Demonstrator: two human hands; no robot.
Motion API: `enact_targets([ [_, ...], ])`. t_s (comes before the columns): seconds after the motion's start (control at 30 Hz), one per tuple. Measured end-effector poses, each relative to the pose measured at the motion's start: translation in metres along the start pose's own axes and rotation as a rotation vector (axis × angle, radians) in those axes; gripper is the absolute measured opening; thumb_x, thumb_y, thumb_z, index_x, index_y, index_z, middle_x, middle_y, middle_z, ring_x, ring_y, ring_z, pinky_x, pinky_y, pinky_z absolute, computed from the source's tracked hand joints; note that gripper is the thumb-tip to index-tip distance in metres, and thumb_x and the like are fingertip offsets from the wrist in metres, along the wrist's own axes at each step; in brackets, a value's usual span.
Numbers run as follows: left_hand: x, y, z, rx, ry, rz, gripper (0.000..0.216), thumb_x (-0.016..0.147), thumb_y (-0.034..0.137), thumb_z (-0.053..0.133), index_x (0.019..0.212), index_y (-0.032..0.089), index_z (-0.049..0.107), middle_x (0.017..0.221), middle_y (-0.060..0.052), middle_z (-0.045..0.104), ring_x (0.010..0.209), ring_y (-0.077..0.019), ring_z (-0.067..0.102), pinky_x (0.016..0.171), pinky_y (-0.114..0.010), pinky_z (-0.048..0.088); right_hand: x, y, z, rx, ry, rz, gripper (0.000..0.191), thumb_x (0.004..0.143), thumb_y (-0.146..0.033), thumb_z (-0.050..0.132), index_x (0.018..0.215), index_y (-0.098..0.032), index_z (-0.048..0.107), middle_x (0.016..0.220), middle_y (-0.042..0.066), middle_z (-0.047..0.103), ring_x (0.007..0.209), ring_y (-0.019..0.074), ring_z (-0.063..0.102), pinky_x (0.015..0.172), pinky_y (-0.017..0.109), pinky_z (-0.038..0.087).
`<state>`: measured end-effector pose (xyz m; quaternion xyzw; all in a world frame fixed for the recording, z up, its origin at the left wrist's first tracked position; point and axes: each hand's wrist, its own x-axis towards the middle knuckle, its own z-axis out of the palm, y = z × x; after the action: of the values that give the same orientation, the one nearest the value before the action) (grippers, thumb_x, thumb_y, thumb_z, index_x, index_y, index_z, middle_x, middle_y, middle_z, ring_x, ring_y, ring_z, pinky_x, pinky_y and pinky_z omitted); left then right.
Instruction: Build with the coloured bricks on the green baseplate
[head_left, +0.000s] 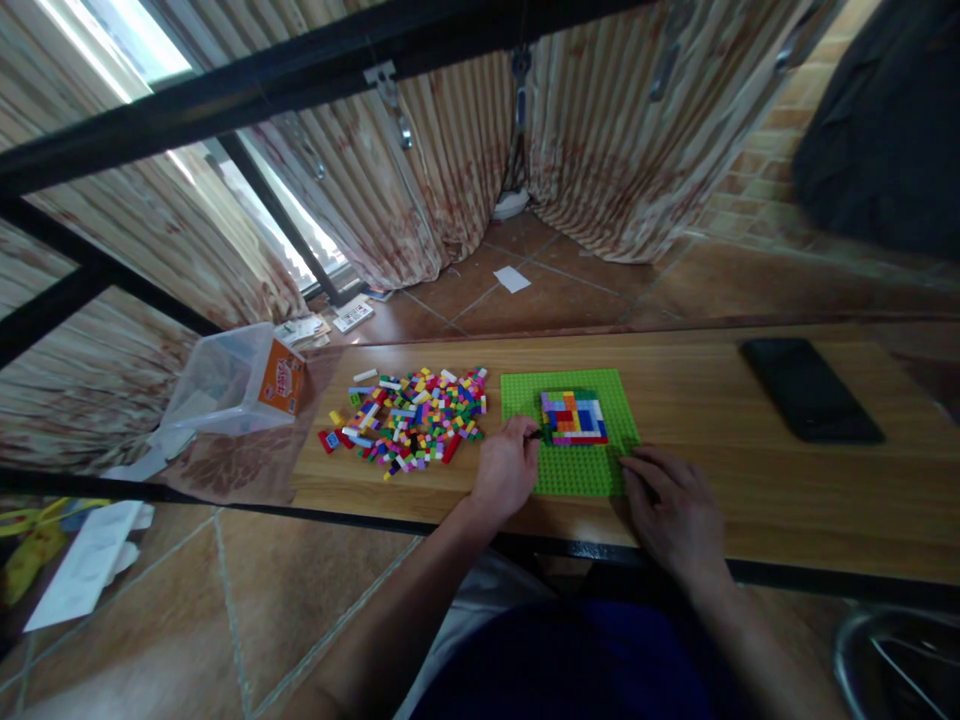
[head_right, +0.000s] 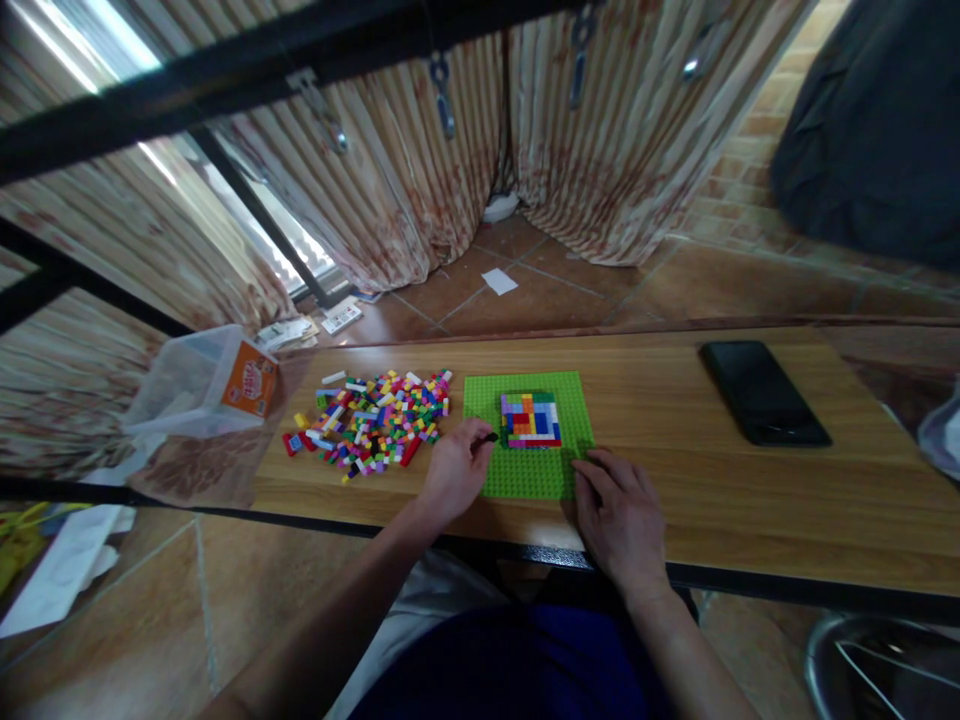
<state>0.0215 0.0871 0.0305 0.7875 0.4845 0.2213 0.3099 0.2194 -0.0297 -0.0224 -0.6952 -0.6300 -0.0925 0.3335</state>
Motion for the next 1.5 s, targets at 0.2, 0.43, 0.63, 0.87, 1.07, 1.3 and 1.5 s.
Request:
enact_targets([
  [0.2,0.015,0.003,0.005,0.084,-0.027,0.077,0.018,0.088,0.009,0.054,0.099,0.019,0.065,0.1,-0.005,0.069,0.088,-0.0179,0.065,0.083,-0.03,0.052,0.001,-0.002,-0.001,-0.002,0.001,-0.005,0.016,0.09,-0.025,0.058,0.097,-0.018,0.07,0.107,0.01,0.068,0.096,0.0221,0.061,0.084,0.038,0.051],
  [0.43,0.016,0.003,0.011,0.175,-0.055,0.115,0.021,0.093,0.015,0.05,0.104,0.021,0.068,0.1,-0.004,0.07,0.087,-0.0174,0.065,0.081,-0.028,0.051,0.0,0.0,0.0,0.006,-0.007,-0.001,0.017,0.09,-0.025,0.058,0.099,-0.018,0.07,0.108,0.01,0.068,0.098,0.0229,0.062,0.086,0.04,0.052],
  [0.63,0.016,-0.001,0.016,0.22,-0.02,0.148,0.024,0.093,0.014,0.049,0.104,0.019,0.069,0.098,-0.005,0.07,0.088,-0.0176,0.064,0.081,-0.028,0.051,0.001,0.0,-0.001,0.009,-0.005,-0.016,0.017,0.09,-0.025,0.057,0.098,-0.018,0.07,0.107,0.01,0.068,0.096,0.0227,0.062,0.085,0.041,0.052],
  [0.87,0.015,0.002,0.017,0.264,-0.027,0.167,0.025,0.091,0.01,0.047,0.101,0.017,0.069,0.097,-0.007,0.07,0.088,-0.0182,0.064,0.081,-0.029,0.051,0.0,0.002,0.001,0.019,-0.005,0.001,0.017,0.089,-0.025,0.058,0.099,-0.018,0.07,0.109,0.01,0.068,0.098,0.023,0.063,0.085,0.041,0.052],
  [1.07,0.01,0.006,0.013,0.251,-0.033,0.103,0.032,0.088,0.012,0.05,0.118,0.017,0.062,0.104,-0.009,0.07,0.093,-0.0213,0.065,0.083,-0.033,0.053,0.0,0.0,0.0,0.015,-0.008,0.007,0.016,0.089,-0.024,0.058,0.099,-0.018,0.07,0.108,0.01,0.068,0.097,0.0225,0.062,0.086,0.041,0.052],
  [1.3,0.009,0.004,0.006,0.022,0.037,-0.046,0.033,0.091,0.012,0.046,0.121,0.017,0.059,0.097,-0.006,0.073,0.084,-0.018,0.069,0.08,-0.03,0.053,0.0,-0.001,-0.001,0.016,-0.018,0.011,0.017,0.09,-0.024,0.057,0.1,-0.019,0.07,0.109,0.009,0.068,0.097,0.0223,0.062,0.086,0.041,0.052],
  [1.5,0.024,0.01,0.006,-0.063,0.001,-0.137,0.03,0.091,0.026,0.057,0.118,0.015,0.062,0.092,-0.007,0.074,0.079,-0.0183,0.069,0.075,-0.03,0.053,0.001,-0.002,-0.001,0.025,-0.006,0.023,0.017,0.089,-0.025,0.057,0.098,-0.019,0.07,0.108,0.01,0.068,0.096,0.0221,0.061,0.085,0.04,0.052],
])
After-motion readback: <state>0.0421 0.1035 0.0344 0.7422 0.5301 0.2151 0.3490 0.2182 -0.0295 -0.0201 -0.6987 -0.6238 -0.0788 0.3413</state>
